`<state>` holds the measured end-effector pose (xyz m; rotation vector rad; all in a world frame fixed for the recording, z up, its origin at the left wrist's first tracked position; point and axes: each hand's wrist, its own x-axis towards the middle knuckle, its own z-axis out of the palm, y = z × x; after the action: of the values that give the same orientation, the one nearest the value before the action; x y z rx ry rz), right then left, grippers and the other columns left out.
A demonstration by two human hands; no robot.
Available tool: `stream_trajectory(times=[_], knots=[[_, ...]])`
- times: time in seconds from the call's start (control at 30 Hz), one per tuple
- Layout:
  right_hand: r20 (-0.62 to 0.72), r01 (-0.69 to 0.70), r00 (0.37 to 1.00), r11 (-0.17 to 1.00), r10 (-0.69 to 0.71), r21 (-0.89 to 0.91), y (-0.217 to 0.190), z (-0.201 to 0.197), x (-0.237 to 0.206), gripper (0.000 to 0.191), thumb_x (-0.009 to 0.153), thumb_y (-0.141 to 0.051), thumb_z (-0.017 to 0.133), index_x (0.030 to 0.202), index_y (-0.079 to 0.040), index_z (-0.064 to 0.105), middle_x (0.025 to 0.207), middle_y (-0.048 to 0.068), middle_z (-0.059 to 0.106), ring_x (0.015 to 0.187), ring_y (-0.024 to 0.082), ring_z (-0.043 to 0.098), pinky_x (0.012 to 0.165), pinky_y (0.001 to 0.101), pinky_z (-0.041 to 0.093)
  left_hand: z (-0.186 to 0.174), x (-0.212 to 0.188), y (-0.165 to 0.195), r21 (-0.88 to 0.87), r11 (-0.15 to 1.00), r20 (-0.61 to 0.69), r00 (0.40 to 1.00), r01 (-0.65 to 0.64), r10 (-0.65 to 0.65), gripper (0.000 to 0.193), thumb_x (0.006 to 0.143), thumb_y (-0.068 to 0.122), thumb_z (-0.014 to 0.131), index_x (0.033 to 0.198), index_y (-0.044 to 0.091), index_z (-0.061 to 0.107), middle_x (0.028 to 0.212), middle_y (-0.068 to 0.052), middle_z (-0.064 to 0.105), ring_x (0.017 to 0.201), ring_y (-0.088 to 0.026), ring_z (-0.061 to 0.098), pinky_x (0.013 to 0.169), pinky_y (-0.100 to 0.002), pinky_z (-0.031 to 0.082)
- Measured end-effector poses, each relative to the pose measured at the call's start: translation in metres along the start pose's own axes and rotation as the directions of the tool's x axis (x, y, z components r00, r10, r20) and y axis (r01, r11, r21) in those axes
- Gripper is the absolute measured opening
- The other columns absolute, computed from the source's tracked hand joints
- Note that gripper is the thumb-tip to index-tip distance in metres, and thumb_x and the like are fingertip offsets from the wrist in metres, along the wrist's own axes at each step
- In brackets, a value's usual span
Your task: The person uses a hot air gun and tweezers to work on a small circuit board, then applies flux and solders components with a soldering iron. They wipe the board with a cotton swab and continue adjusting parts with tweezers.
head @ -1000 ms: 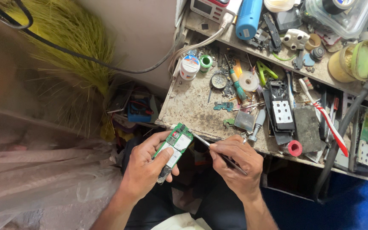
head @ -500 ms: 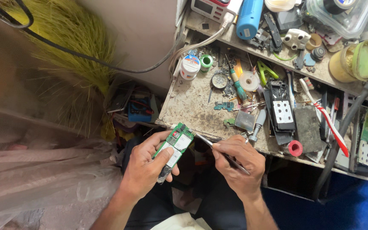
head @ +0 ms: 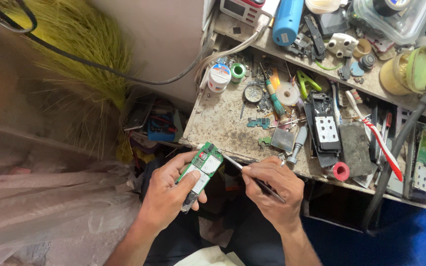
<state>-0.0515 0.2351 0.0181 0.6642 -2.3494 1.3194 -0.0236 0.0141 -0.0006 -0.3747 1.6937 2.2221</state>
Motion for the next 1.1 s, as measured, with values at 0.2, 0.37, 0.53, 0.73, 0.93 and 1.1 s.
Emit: stream_trajectory(times=[0.2,0.37,0.53,0.73,0.93,1.1], knots=[[-0.030,-0.011,0.999,0.998,0.013,0.061,0.0028,-0.0004,-0.0017,0.020,0.078,0.009,0.075,0.094,-0.002,0.071,0.084,0.005,0.072,0.075,0.016,0.068,0.070,0.0269,0.054,-0.0004,0.0005,0.0000,0.014,1.000,0.003,1.000,0.004,-0.004,0.043,0.095,0.012,0.058,0.136,0.000,0.061,0.070,-0.008,0.072,0.049,-0.009,0.065,0.043,-0.023,0.051],[0.013,-0.054,0.999,0.998,0.053,0.032,0.0027,-0.0020,-0.0030,0.019,0.076,0.008,0.077,0.091,-0.003,0.072,0.081,0.005,0.073,0.070,0.014,0.064,0.058,0.0234,0.046,-0.0006,0.0002,0.0004,0.019,1.000,-0.006,1.000,0.020,-0.020,0.042,0.095,0.012,0.058,0.135,0.000,0.062,0.068,-0.008,0.072,0.047,-0.009,0.064,0.043,-0.023,0.050],[0.003,-0.046,0.999,0.998,0.046,0.030,0.0021,-0.0020,-0.0027,0.018,0.078,0.007,0.075,0.093,-0.003,0.072,0.082,0.004,0.073,0.072,0.013,0.065,0.058,0.0222,0.046,-0.0002,-0.0003,0.0010,0.011,1.000,-0.002,1.000,0.026,-0.026,0.042,0.095,0.013,0.058,0.135,0.000,0.061,0.068,-0.009,0.072,0.047,-0.009,0.063,0.043,-0.023,0.050],[0.010,-0.048,0.999,0.998,0.047,0.029,0.0003,-0.0023,-0.0018,0.019,0.077,0.007,0.076,0.093,-0.003,0.072,0.082,0.004,0.073,0.071,0.013,0.065,0.058,0.0225,0.047,0.0004,-0.0002,0.0017,0.008,1.000,-0.012,1.000,-0.004,0.004,0.043,0.094,0.011,0.058,0.135,-0.002,0.061,0.074,-0.007,0.072,0.051,-0.009,0.066,0.043,-0.023,0.052],[0.007,-0.055,0.998,0.998,0.055,0.033,-0.0013,-0.0017,-0.0003,0.019,0.078,0.007,0.076,0.093,-0.003,0.072,0.082,0.004,0.072,0.072,0.013,0.065,0.060,0.0230,0.048,0.0007,-0.0003,0.0019,-0.005,1.000,-0.014,1.000,-0.005,0.005,0.042,0.094,0.010,0.058,0.134,-0.002,0.061,0.077,-0.006,0.072,0.053,-0.009,0.067,0.044,-0.023,0.053],[0.004,-0.035,0.999,0.998,0.035,0.049,-0.0011,-0.0016,0.0001,0.020,0.079,0.008,0.075,0.095,-0.003,0.072,0.083,0.004,0.072,0.074,0.014,0.066,0.064,0.0243,0.050,0.0001,0.0000,0.0018,-0.008,1.000,-0.005,1.000,0.005,-0.005,0.043,0.094,0.011,0.058,0.135,-0.001,0.060,0.075,-0.007,0.072,0.052,-0.009,0.066,0.044,-0.023,0.053]])
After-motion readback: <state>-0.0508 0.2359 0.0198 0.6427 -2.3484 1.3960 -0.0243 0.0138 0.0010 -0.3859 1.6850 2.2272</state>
